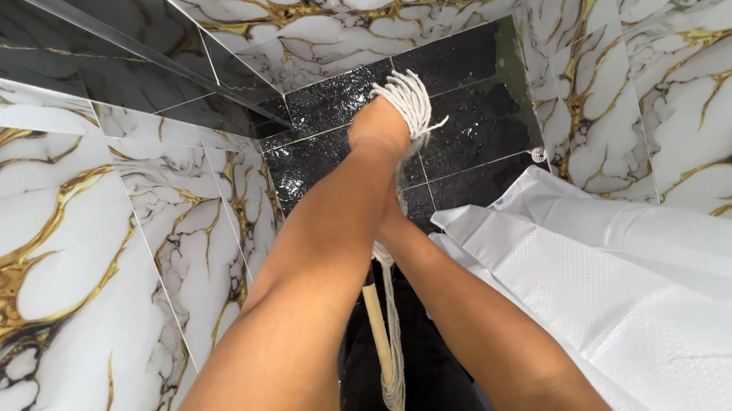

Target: Mopping the floor and wringing out the mop head manually in a shower area.

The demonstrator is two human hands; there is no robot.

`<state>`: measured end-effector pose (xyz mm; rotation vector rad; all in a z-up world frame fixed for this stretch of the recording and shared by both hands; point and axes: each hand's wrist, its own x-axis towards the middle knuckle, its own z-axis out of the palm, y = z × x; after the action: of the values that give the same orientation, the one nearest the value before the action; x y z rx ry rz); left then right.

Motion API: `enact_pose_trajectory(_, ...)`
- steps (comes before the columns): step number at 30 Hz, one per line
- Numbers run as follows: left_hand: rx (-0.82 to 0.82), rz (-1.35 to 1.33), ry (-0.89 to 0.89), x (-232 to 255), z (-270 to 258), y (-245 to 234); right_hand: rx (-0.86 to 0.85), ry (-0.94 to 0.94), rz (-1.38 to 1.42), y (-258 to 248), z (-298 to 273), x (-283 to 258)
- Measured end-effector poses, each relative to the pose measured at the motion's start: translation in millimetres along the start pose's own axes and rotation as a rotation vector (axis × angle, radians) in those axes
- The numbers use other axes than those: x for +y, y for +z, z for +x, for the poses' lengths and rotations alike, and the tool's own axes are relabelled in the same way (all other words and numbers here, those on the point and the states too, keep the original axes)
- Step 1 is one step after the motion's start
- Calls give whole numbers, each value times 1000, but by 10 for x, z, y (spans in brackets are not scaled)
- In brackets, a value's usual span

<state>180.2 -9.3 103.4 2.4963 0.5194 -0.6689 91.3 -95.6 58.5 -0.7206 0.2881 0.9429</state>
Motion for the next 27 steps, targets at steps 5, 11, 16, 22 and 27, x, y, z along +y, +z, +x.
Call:
enact_pose_trajectory(5, 54, -82, -111, -106, 112, 208, 51, -77, -130, -67, -15, 17)
enact_pose_trajectory(11, 66, 2, -52, -169, 140, 315, 102, -162, -291, -66, 31, 48)
enact_pose_trajectory(16, 94, -30, -21, -226, 244, 293, 142, -236, -430, -76, 67, 21)
enact_pose_trajectory(22, 221, -182, 141, -210, 451, 86, 183, -335, -573, 33, 92, -320)
enact_pose_trajectory(27, 200, -127, 103, 166, 311, -357, -114, -107, -131, -133, 287, -819)
